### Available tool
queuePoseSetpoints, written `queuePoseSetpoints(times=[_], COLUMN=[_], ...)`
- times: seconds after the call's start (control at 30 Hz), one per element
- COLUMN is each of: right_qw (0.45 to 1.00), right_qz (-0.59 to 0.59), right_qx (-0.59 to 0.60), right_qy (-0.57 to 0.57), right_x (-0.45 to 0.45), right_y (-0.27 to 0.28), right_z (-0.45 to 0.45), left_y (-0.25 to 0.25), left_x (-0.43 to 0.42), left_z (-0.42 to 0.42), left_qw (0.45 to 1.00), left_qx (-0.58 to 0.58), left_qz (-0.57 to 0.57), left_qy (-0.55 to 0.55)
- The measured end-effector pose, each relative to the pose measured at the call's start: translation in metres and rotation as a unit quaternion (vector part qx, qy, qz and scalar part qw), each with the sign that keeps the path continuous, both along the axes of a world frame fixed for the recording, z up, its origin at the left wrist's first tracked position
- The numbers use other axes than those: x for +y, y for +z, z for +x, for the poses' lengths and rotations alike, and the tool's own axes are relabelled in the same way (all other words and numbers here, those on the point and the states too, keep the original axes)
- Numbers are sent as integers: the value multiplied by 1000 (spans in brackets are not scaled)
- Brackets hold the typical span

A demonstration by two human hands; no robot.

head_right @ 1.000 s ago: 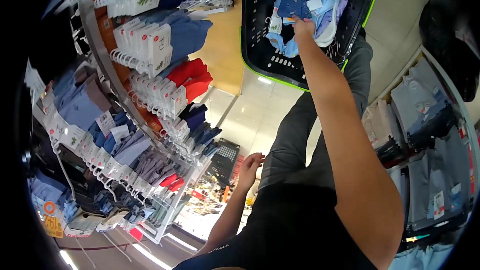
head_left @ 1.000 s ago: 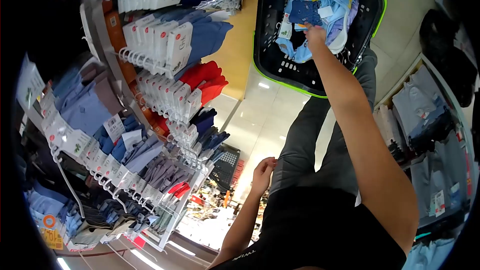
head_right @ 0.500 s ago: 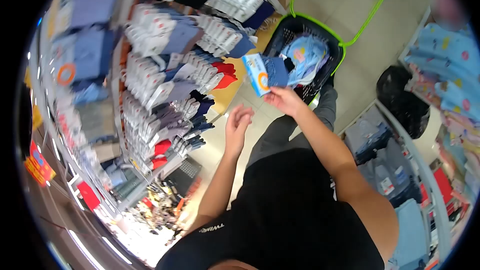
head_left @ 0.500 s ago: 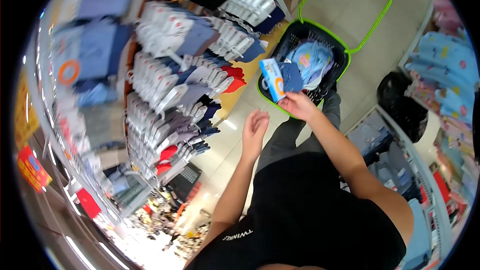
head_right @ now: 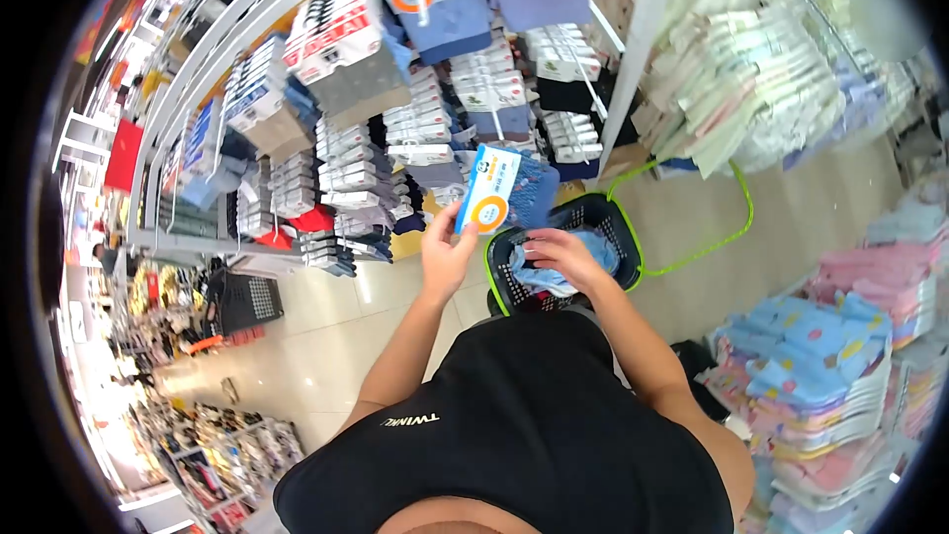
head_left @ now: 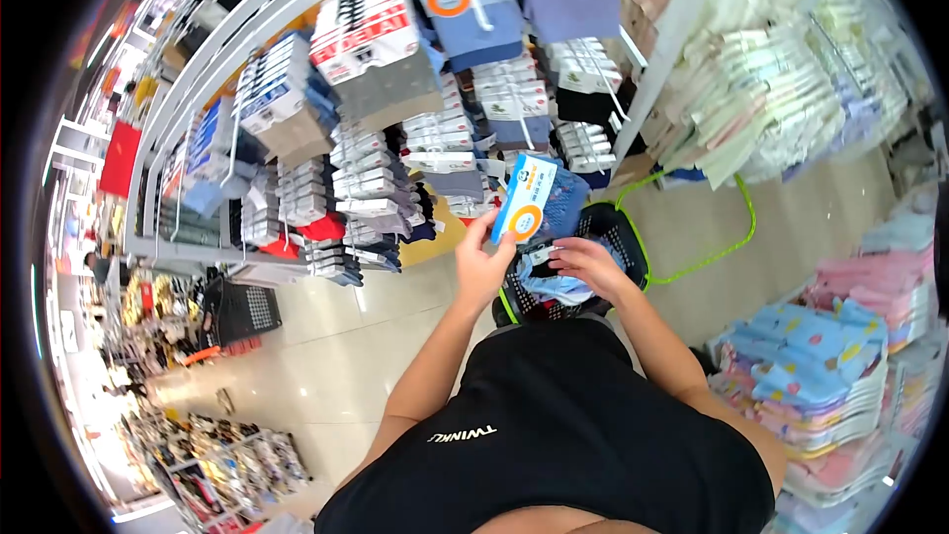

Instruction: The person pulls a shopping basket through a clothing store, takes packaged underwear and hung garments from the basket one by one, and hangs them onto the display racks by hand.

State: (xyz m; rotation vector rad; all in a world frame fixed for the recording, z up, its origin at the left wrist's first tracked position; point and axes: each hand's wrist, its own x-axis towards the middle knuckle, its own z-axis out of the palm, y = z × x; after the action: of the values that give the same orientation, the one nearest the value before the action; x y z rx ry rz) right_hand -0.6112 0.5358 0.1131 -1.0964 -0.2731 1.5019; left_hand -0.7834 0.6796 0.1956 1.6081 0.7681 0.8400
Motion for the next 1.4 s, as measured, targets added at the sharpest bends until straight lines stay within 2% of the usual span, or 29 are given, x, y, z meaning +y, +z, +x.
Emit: queuePoseSetpoints(times=[0.1, 0.23, 0.33, 0.43, 0.47, 0.57, 0.67, 0.73, 0.8, 0.87, 0.93, 1.1, 1.27, 1.4], right_qw=[992, 957, 911, 874, 872, 894, 909, 909, 916, 915, 914, 915, 918, 924], right_qz=[1, 59, 172, 267, 269, 336, 297, 293, 266, 264, 262, 268, 267, 247], right_qx=[-121, -268, -357, -400, -403, -296, -284, -294, -301, -306, -308, -283, -246, -219], right_qy=[-35, -97, -112, -71, -67, 13, 68, 46, 23, 6, -40, -106, -159, -194], right_x=[6, 37, 68, 90, 96, 107, 111, 106, 102, 98, 97, 94, 86, 86], right_y=[-6, 56, 105, 168, 183, 208, 204, 210, 209, 210, 210, 207, 206, 207], right_z=[31, 62, 70, 56, 53, 42, 49, 47, 53, 57, 59, 65, 69, 71], left_y=[33, 59, 77, 96, 100, 111, 123, 120, 121, 126, 129, 125, 115, 115], left_x=[18, 32, 38, 45, 49, 55, 57, 63, 66, 70, 71, 74, 66, 68], left_z=[-12, -29, -39, -45, -45, -40, -29, -21, -11, -4, 10, 36, 55, 65], left_qw=[998, 995, 994, 992, 992, 989, 988, 985, 978, 981, 972, 957, 954, 965], left_qx=[-25, -86, -94, -71, -75, -74, -88, -99, -176, -150, -214, -265, -264, -225], left_qz=[36, 29, 40, 103, 104, 110, 96, 110, 0, -22, -59, -105, -110, -111], left_qy=[34, 47, 31, -9, -5, -65, -81, -91, -115, -120, -80, -60, -93, -73])
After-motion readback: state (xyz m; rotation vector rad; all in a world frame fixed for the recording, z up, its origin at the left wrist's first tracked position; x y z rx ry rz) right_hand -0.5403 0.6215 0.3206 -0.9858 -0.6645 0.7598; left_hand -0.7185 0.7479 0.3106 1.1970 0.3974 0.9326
